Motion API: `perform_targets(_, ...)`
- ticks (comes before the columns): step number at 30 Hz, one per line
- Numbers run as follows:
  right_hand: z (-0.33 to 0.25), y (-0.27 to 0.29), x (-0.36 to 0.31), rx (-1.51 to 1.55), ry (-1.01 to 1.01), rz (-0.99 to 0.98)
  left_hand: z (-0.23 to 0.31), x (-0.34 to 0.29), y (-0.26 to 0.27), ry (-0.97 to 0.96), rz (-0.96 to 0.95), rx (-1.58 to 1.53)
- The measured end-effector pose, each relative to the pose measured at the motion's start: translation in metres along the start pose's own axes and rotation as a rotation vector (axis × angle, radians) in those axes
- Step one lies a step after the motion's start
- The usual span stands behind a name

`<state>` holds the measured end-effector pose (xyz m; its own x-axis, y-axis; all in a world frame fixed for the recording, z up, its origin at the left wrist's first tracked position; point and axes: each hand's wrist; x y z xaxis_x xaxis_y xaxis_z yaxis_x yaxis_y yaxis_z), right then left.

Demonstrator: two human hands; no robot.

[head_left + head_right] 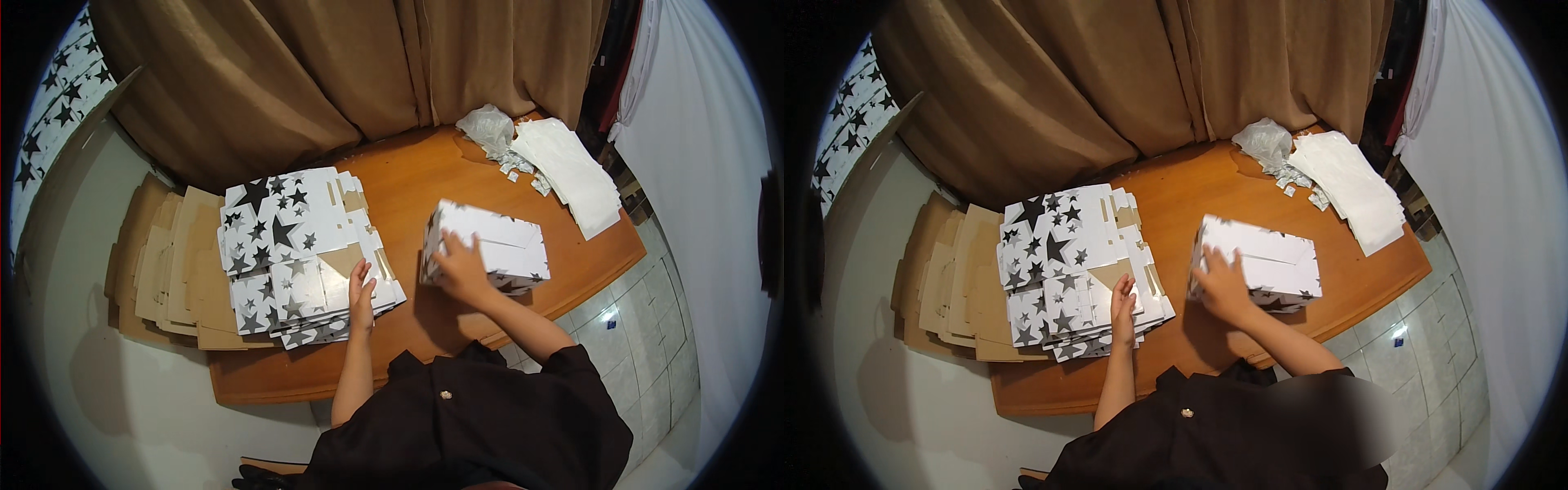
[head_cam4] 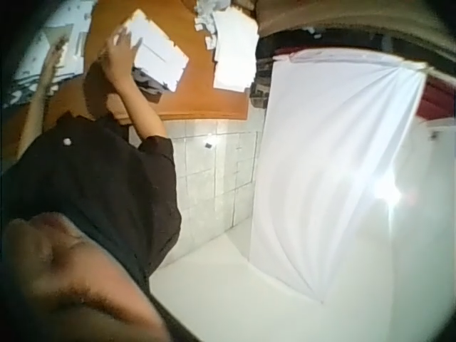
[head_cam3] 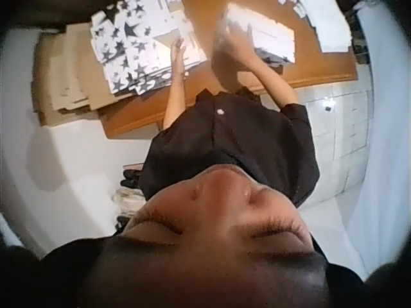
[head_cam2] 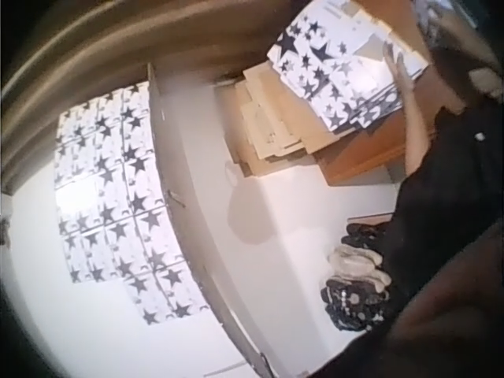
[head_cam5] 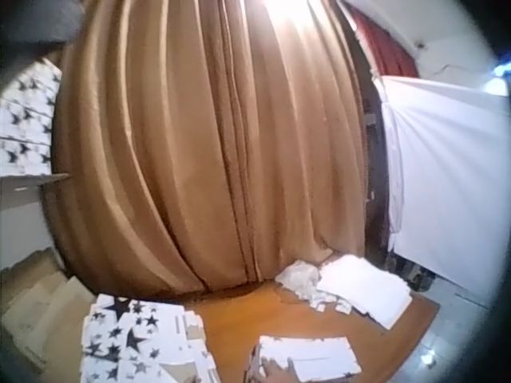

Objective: Assembling cardboard shoe boxes from flat sheets and placing tissue paper inside them.

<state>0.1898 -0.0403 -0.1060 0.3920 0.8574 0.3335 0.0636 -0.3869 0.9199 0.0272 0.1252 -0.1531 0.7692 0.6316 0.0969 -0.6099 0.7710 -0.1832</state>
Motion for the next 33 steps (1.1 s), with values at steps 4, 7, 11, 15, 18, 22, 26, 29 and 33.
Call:
perform_targets(4, 0.021, 0.105, 0.009, 0.323, -0.261, 0.362, 0.005, -0.001, -0.011, -0.014, 0.099, 0.055)
perform_targets(7, 0.066, 0.111, -0.015, 0.832, -0.398, 0.564, 0.009, 0.0, -0.03, -0.082, 0.071, 0.259)
perform_targets(11, 0.121, 0.042, -0.083, 1.24, -0.52, 0.419, -0.014, 0.006, -0.048, -0.238, -0.094, 0.605)
perform_targets(15, 0.138, -0.033, -0.166, 1.19, -0.773, 0.383, -0.029, 0.005, -0.069, -0.276, -0.199, 1.07)
perform_targets(18, 0.125, -0.033, -0.192, 1.321, -0.91, 0.49, -0.042, 0.01, -0.07, -0.309, -0.241, 1.127)
perform_targets(22, 0.11, -0.013, -0.193, 1.252, -0.964, 0.493, -0.04, 0.027, -0.071, -0.448, -0.299, 1.244)
perform_targets(26, 0.107, -0.008, -0.187, 1.213, -0.933, 0.548, -0.008, 0.042, -0.082, -0.568, -0.35, 1.172)
perform_targets(29, 0.103, 0.009, -0.173, 1.203, -0.922, 0.549, 0.028, 0.062, -0.093, -0.641, -0.301, 1.046)
perform_targets(33, 0.109, 0.007, -0.158, 1.113, -0.788, 0.532, 0.035, 0.123, -0.106, -0.501, 0.127, 1.041)
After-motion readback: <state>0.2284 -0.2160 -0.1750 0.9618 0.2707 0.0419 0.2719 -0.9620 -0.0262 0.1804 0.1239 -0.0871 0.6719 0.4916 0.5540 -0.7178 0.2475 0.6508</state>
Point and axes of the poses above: each hand's wrist, its own x-axis towards the middle knuckle, its own y-axis out of the back of the hand, z = x × y, and after that the axes turned 7 degrees about -z, right-handed
